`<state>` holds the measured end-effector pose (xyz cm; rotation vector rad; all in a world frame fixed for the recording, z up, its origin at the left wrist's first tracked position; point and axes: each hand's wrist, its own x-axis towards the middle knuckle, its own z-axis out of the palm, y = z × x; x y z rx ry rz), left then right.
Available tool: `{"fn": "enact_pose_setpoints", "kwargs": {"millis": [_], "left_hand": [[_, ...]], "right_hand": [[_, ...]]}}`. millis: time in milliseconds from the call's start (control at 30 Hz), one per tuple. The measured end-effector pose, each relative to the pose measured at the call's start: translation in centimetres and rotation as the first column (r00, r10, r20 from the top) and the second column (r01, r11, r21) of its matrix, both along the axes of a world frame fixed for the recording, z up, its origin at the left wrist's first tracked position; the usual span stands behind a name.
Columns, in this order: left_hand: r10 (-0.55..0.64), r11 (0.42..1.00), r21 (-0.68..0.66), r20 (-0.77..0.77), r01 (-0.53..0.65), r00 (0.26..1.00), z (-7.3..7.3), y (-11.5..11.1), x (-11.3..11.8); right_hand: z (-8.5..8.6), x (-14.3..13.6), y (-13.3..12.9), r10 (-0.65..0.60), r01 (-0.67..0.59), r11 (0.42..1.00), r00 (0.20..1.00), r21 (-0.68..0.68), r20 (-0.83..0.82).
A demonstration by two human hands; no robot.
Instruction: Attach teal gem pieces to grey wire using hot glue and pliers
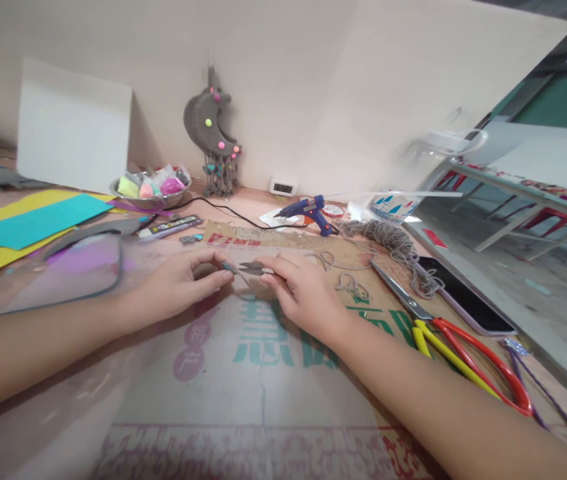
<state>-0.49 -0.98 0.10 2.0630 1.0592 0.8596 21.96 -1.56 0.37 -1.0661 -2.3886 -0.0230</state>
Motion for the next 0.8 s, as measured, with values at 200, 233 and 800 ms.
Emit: {"fn": "enact_pose_setpoints", "kwargs": {"millis": [200, 233, 800], "left_hand": [[0.032, 0.999, 0.014, -0.040, -0.031, 0.999, 0.05, 0.03, -0.04], [0.038, 0.999, 0.009, -0.042, -0.038, 0.998, 0.07, 0.03, -0.04], [0.032, 0.999, -0.001, -0.048, -0.033, 0.998, -0.04, -0.06, -0.19]], "right_hand": [[-0.18, 0.00, 0.00, 0.004, -0.006, 1.000, 0.998, 0.022, 0.056], [-0.17, -0.01, -0.01, 0.004, -0.006, 1.000, 0.998, 0.023, 0.060], [-0.21, 0.02, -0.14, 0.009, -0.012, 0.999, 0.997, 0.044, 0.072]]}}
